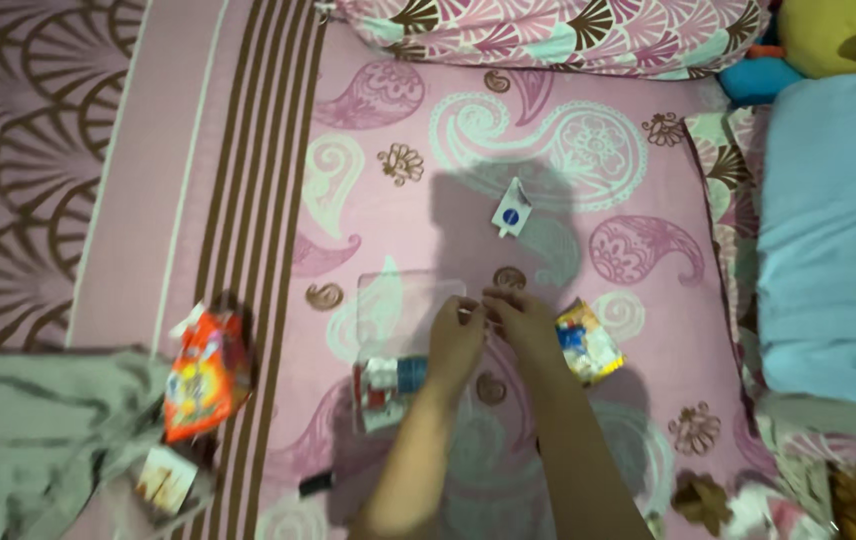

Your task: The person organizes various personal care and medical items on a bed, placing some into a plastic container, discarding packaging into a trash bag, and arranging bottles and tubes on a tiered shelf.

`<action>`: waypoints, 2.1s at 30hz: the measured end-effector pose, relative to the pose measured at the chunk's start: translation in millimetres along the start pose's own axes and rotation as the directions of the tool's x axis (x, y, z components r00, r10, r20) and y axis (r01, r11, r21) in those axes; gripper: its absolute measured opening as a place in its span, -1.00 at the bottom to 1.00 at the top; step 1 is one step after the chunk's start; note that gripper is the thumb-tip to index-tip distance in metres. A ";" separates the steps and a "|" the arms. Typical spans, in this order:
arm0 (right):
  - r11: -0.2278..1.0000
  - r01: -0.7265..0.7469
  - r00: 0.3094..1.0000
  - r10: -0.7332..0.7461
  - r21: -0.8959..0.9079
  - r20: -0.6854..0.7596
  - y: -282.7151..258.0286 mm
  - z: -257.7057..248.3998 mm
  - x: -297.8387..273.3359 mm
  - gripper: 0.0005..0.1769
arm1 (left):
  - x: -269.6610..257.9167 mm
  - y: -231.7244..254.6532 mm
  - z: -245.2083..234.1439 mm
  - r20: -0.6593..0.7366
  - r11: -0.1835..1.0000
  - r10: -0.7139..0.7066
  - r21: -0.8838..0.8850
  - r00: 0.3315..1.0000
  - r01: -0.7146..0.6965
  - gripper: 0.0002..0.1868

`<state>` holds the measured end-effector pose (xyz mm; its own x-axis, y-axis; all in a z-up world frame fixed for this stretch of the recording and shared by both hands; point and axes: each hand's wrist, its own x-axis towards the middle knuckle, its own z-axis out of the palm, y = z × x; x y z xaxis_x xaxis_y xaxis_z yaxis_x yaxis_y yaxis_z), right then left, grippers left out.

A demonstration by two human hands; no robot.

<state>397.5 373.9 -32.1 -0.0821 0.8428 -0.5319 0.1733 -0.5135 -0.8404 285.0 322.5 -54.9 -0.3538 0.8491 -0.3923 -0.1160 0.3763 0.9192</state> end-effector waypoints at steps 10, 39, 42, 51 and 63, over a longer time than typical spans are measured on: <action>0.885 -0.009 0.997 0.042 0.465 -0.061 72.2 -6.0 147.8 -0.69 | 112.6 -59.4 49.3 -0.146 0.991 -0.062 -0.128 0.987 0.043 -0.74; 0.583 0.095 0.989 0.036 0.807 -0.143 57.1 -31.0 164.4 -0.72 | 116.3 2.1 89.6 0.002 0.968 -0.134 -0.213 0.991 0.131 -0.75; 0.635 0.087 0.990 0.033 0.768 -0.140 23.1 -52.3 100.2 -0.75 | 91.6 25.9 89.9 0.029 0.971 -0.056 -0.230 0.998 0.061 -0.71; 0.791 0.169 0.972 -0.036 0.588 -0.230 -59.8 -81.3 -64.1 -0.46 | -13.7 108.4 92.9 0.127 0.961 0.049 -0.277 0.991 -0.012 -0.81; 0.880 0.122 0.987 -0.057 0.459 -0.153 -82.7 -130.0 -215.4 -0.62 | -149.6 155.8 69.0 0.367 0.965 0.160 -0.252 0.916 -0.067 -0.78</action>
<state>528.4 255.8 165.5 0.0591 0.8854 -0.4611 -0.3077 -0.4233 -0.8521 383.9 279.7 144.6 -0.0017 0.9743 -0.2252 -0.3220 0.2127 0.9226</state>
